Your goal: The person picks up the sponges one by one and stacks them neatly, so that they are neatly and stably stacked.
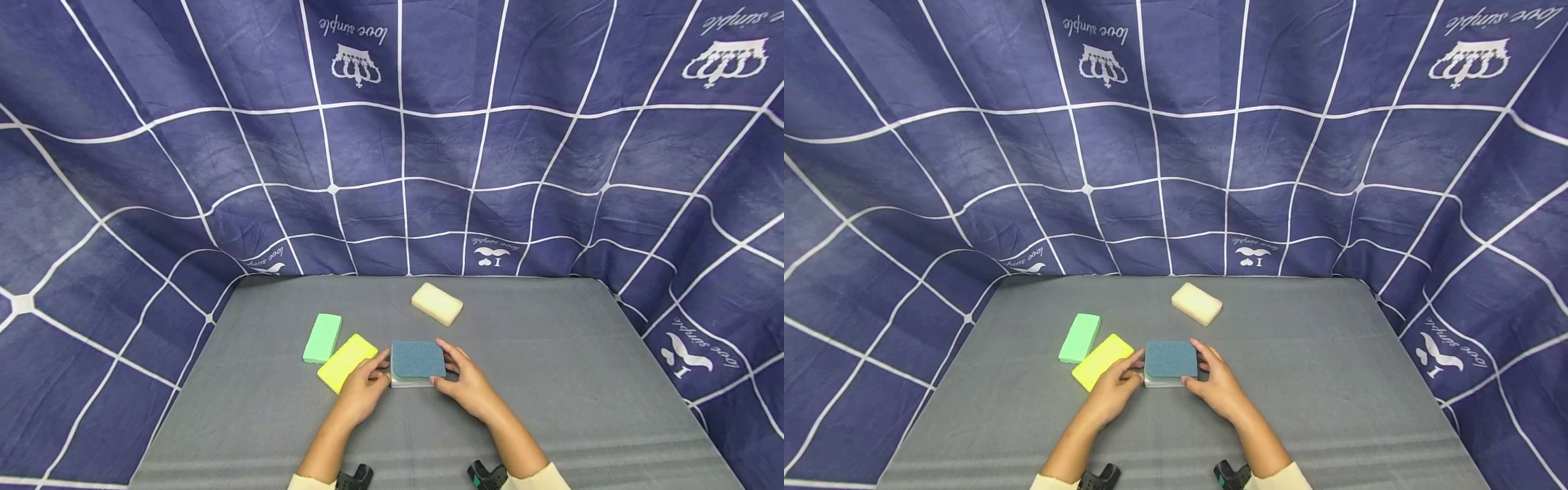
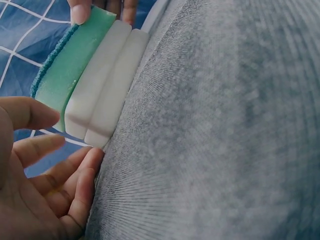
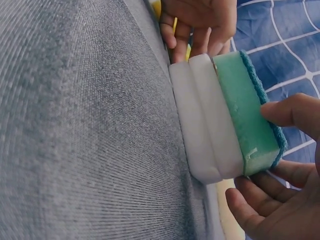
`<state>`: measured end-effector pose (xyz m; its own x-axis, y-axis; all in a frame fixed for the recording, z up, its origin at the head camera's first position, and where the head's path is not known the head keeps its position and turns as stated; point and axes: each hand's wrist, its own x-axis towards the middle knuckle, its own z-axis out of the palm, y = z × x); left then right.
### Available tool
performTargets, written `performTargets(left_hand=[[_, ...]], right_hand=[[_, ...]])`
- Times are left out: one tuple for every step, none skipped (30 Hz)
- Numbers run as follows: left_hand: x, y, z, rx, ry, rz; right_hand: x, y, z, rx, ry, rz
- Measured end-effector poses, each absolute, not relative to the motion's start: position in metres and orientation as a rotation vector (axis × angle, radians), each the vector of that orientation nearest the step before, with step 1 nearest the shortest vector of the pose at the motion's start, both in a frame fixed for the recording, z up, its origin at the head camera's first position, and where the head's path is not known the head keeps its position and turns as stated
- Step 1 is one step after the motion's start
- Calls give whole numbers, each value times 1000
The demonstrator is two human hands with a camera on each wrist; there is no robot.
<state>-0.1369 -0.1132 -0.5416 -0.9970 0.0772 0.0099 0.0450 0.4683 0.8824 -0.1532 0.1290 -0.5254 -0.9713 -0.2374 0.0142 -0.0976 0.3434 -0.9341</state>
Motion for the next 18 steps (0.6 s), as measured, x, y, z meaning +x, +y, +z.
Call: performTargets(left_hand=[[-137,-113,-541,116,2662,1612],[-137,-113,-541,120,2657,1625],[-137,-113,-541,122,2653,1633],[-137,-113,-541,122,2647,1640],[-137,-112,-541,119,2639,1648],[-137,-112,-540,112,2622,1663],[-137,-111,-540,120,2605,1686],[-137,-111,-541,128,2588,1710],[-137,-111,-540,139,2568,1737],[-137,-110,-541,149,2548,1765],[-137,-110,-541,155,2526,1794],[-137,-109,-541,170,2509,1820],[-137,-109,-541,171,2496,1838],[-136,-109,-541,173,2489,1852],[-136,-108,-541,170,2486,1862],[-136,-108,-540,167,2482,1869],[-135,-108,-540,163,2477,1878],[-135,-108,-539,163,2476,1881]], right_hand=[[-153,129,-525,-312,2472,-1703],[-153,129,-525,-313,2474,-1701],[-154,129,-525,-314,2474,-1701],[-154,129,-525,-313,2475,-1699],[-154,129,-525,-313,2478,-1695],[-154,129,-525,-310,2479,-1693],[-154,129,-525,-308,2482,-1691],[-154,128,-526,-307,2484,-1689],[-154,128,-526,-307,2487,-1685],[-154,128,-526,-306,2491,-1680],[-154,129,-526,-305,2498,-1672],[-153,129,-527,-301,2503,-1667],[-153,129,-527,-308,2508,-1665],[-153,129,-527,-308,2509,-1662],[-153,129,-528,-308,2511,-1659],[-153,129,-528,-307,2513,-1658],[-153,129,-528,-308,2516,-1657],[-152,128,-528,-311,2512,-1663]])
